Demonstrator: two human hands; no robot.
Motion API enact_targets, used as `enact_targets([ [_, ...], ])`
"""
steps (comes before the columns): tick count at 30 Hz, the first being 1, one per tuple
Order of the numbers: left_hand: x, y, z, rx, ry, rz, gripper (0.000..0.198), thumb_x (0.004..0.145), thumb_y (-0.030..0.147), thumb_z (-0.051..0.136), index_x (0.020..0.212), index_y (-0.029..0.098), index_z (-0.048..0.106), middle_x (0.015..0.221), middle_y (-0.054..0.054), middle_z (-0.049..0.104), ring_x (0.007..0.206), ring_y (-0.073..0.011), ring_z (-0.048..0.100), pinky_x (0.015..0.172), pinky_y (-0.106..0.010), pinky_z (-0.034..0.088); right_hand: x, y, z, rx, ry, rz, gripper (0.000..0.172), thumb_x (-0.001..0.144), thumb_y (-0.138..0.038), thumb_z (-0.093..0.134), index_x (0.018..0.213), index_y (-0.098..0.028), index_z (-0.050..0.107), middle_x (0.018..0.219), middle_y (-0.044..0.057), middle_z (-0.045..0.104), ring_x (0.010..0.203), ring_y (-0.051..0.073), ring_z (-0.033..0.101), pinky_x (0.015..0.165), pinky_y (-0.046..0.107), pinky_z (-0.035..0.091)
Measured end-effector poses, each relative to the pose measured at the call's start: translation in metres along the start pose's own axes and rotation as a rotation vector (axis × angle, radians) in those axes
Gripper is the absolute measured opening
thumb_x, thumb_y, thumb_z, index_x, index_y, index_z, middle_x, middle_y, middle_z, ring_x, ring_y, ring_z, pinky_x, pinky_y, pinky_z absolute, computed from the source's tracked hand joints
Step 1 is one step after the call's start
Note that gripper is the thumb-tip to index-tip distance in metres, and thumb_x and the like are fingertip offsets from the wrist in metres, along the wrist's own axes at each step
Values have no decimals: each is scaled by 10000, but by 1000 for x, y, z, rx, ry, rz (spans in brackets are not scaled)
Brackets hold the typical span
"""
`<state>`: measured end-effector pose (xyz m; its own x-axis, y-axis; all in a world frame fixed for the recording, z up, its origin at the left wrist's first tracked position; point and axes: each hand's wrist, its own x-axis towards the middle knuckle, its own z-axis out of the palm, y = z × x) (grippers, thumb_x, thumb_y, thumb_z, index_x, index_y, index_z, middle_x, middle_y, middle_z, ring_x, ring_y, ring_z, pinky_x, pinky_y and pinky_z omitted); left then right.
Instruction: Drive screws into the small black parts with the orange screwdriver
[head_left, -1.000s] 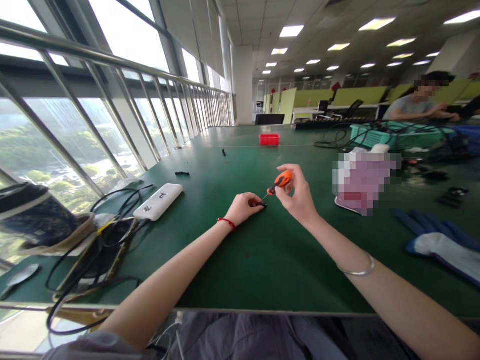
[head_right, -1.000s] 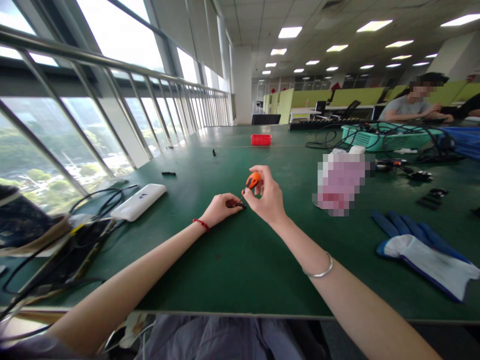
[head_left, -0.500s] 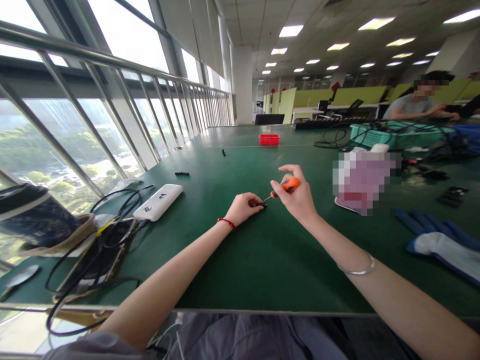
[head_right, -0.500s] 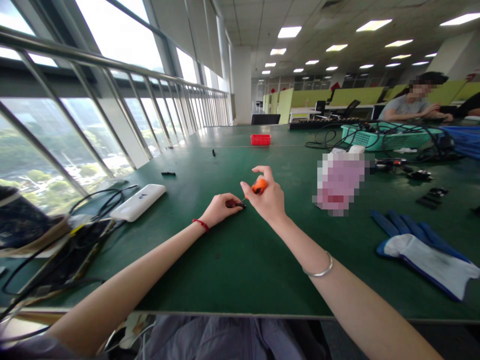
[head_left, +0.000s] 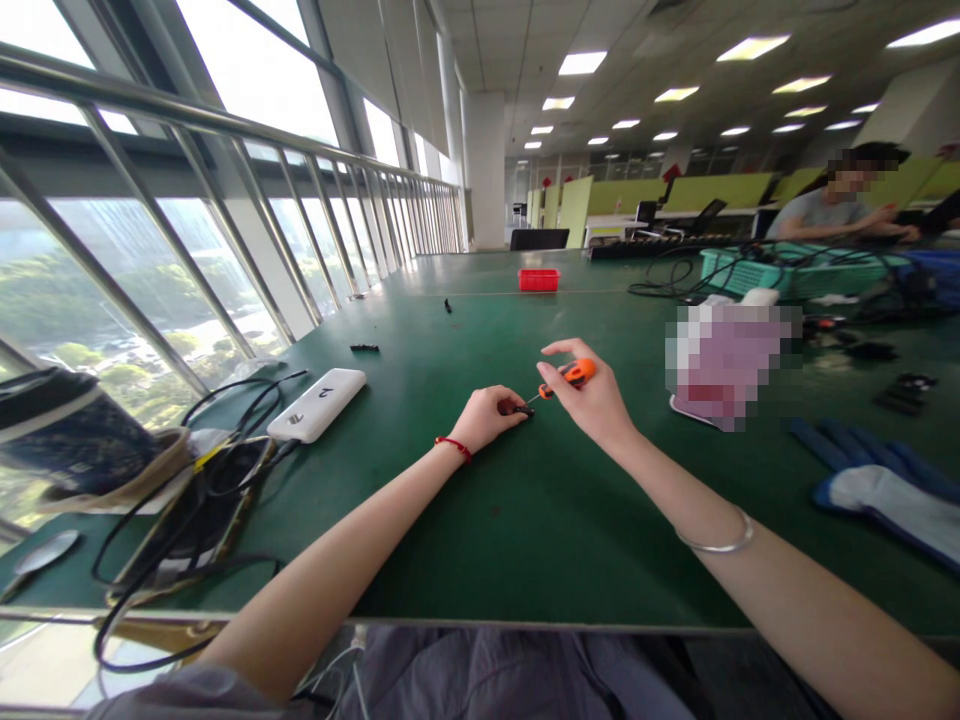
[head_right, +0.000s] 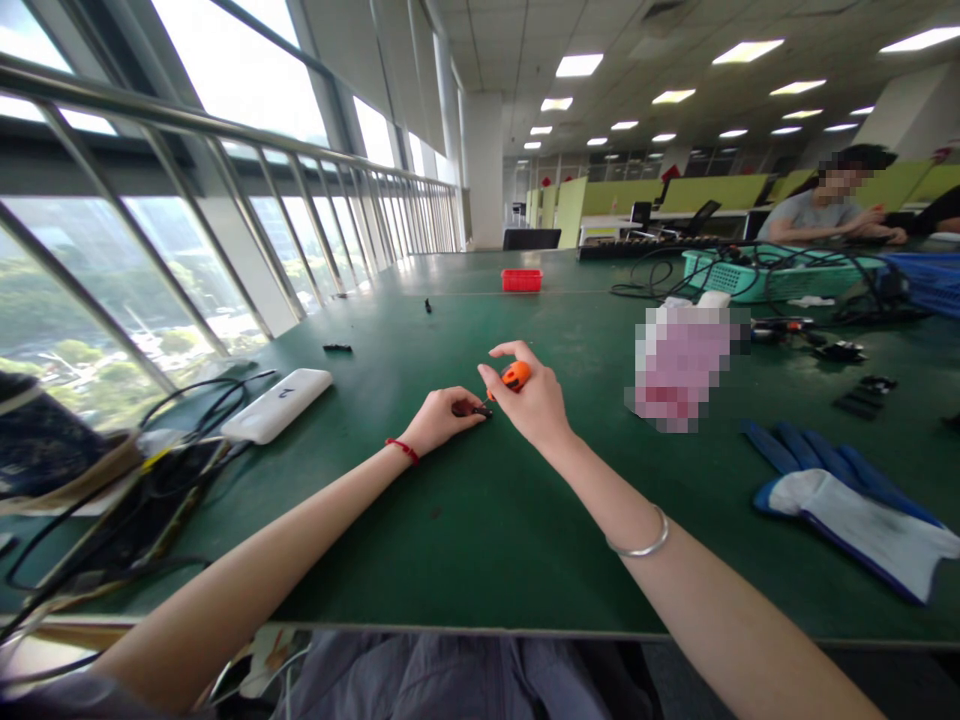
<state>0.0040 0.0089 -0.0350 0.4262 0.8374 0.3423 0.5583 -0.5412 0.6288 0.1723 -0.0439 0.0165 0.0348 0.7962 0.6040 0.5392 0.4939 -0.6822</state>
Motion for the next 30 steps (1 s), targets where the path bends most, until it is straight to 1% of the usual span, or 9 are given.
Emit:
enact_targets([
  [3, 0, 0, 0, 10, 2, 4, 159, 700, 243, 665, 820, 142, 695, 734, -20, 645, 651, -124, 571, 640, -238, 477, -1, 0, 1, 57, -22, -33, 369, 727, -332, 581, 1071, -237, 485, 630, -64, 503, 509, 117, 495, 533, 247, 394],
  [6, 0, 1, 0, 8, 2, 1, 153, 700, 238, 664, 816, 143, 693, 741, -21, 647, 652, -124, 572, 643, -239, 479, -2, -2, 1, 9, 39, -44, 469, 687, -319, 604, 1116, -241, 431, 651, -71, 507, 503, 117, 488, 507, 239, 373],
  [9, -1, 1, -1, -2, 0, -2, 159, 706, 244, 659, 827, 147, 693, 752, -24, 654, 674, -130, 582, 666, -243, 485, -2, -4, -1, -85, 128, -12, 383, 692, -381, 610, 1024, -236, 486, 611, -65, 502, 524, 134, 505, 537, 252, 380],
  [13, -1, 0, 0, 0, -1, 2, 171, 706, 256, 660, 833, 147, 695, 766, -28, 659, 685, -132, 585, 674, -246, 484, -1, -3, -2, 6, 95, -36, 244, 728, -370, 583, 919, -226, 532, 650, -44, 524, 534, 119, 505, 570, 252, 407],
  [18, 0, 0, 0, -14, 2, -17, 164, 699, 252, 664, 822, 148, 693, 753, -23, 658, 674, -129, 584, 660, -244, 484, 0, -2, -2, 92, 84, -74, 430, 686, -324, 606, 1076, -235, 447, 735, -46, 536, 512, 102, 480, 493, 226, 378],
  [22, -1, 1, -1, -10, -1, -8, 163, 698, 246, 665, 826, 150, 695, 747, -20, 655, 677, -128, 583, 661, -242, 480, -2, -4, -3, -16, 109, -33, 261, 721, -384, 596, 916, -226, 528, 583, -63, 482, 496, 111, 468, 550, 245, 393],
  [24, -1, 1, -1, -6, -2, -1, 159, 700, 240, 659, 827, 151, 695, 747, -20, 655, 676, -128, 580, 660, -243, 476, -2, -4, -3, 9, 86, -53, 210, 742, -366, 575, 889, -221, 540, 595, -56, 490, 506, 108, 469, 567, 249, 399],
  [28, -1, 0, 0, -12, -9, -3, 150, 698, 232, 651, 819, 151, 687, 726, -11, 647, 658, -123, 563, 649, -243, 467, -3, -4, -1, 72, 85, -88, 396, 699, -308, 592, 1068, -230, 470, 709, -48, 524, 522, 106, 473, 518, 237, 386],
  [30, -1, 0, 0, -16, -11, -3, 147, 692, 222, 650, 817, 150, 681, 724, -9, 643, 657, -121, 560, 646, -242, 464, -3, -6, -1, 47, 119, -46, 375, 710, -338, 587, 1051, -234, 471, 666, -57, 510, 505, 111, 468, 511, 240, 381],
])
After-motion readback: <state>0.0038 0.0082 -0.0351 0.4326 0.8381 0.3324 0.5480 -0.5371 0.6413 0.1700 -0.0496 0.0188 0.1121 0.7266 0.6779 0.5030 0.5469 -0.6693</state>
